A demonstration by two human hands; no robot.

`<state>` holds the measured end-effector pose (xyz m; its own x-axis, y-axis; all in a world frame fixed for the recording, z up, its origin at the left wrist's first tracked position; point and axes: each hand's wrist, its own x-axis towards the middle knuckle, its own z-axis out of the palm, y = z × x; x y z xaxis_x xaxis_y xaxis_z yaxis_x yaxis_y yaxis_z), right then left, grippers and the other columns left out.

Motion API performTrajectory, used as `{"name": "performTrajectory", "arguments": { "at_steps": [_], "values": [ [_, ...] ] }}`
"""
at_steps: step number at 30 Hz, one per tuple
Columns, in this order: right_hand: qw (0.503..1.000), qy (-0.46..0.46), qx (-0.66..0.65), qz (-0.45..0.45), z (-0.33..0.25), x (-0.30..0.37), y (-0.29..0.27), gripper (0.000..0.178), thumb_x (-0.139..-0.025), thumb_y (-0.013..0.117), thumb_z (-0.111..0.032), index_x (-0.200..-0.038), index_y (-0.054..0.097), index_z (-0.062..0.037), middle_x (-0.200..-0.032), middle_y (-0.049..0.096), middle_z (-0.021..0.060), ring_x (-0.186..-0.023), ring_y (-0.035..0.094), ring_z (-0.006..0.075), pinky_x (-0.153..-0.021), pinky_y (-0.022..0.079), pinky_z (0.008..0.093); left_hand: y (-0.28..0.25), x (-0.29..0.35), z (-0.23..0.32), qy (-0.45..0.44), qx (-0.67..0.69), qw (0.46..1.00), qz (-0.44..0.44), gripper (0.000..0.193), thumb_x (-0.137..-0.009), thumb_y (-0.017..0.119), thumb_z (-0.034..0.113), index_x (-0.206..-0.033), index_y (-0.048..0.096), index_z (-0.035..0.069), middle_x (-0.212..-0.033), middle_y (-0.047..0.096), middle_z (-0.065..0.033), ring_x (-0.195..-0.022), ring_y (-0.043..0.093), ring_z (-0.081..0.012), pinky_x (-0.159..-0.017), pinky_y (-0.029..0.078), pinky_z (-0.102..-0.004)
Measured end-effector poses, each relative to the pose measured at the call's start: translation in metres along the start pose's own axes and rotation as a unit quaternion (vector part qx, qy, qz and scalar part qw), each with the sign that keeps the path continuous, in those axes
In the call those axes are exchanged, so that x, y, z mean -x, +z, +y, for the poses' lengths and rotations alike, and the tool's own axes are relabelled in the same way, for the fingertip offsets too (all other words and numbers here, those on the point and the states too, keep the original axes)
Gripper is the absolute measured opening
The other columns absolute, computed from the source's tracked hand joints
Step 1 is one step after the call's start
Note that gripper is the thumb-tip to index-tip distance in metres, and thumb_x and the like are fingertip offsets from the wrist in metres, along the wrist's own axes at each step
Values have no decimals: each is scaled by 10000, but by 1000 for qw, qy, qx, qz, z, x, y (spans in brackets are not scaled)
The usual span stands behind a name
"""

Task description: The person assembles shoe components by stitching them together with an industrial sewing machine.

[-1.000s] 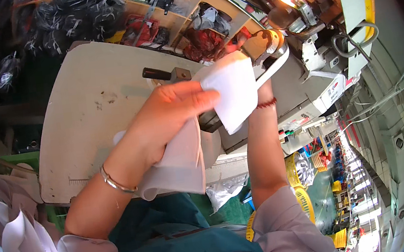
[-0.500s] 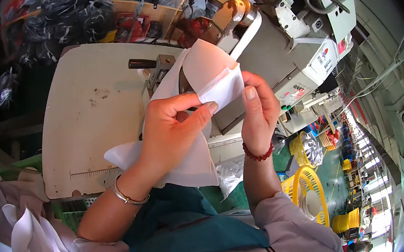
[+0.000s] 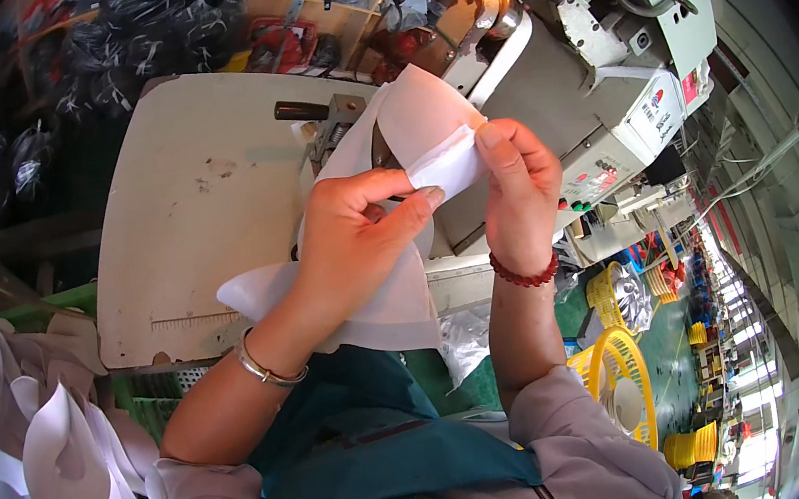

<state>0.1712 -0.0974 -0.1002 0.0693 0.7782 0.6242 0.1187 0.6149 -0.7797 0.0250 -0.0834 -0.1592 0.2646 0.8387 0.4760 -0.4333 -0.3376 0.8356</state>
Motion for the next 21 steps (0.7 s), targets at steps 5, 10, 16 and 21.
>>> {"name": "performTrajectory", "arguments": {
  "at_steps": [5, 10, 16, 21],
  "values": [
    [1000, -2, -9, 14, 4, 0, -1, 156, -885, 563, -146, -826, 605, -9, -751, 563, -39, -689, 457, 24, -645, 360, 178, 0, -1, -4, -5, 29, 1000, -1, 125, -820, 640, 91, -883, 662, -14, -674, 550, 58, -582, 410, 14, -486, 297, -156],
    [999, -21, 23, -12, -1, 0, 4, 203, -881, 583, -190, -770, 588, -19, -705, 538, -54, -650, 437, 20, -614, 345, 177, -1, 0, -4, -13, 14, 1000, -4, 130, -819, 638, 92, -885, 662, -17, -693, 563, 50, -585, 424, 14, -490, 312, -154],
    [999, -7, 39, -5, 2, 1, 2, 219, -879, 590, -212, -769, 598, -23, -687, 536, -55, -632, 422, 15, -594, 327, 174, -2, 2, 1, -33, 1, 999, -15, 129, -821, 626, 84, -889, 659, -21, -700, 563, 50, -583, 429, 13, -481, 318, -158],
    [999, 6, 42, -4, 6, 3, -1, 221, -898, 536, -197, -768, 575, -23, -721, 544, -31, -682, 444, 41, -654, 343, 203, -2, 2, -6, -40, 21, 999, -13, 143, -827, 610, 84, -912, 653, -23, -720, 564, 45, -587, 432, 11, -479, 328, -160]
  ]
}}
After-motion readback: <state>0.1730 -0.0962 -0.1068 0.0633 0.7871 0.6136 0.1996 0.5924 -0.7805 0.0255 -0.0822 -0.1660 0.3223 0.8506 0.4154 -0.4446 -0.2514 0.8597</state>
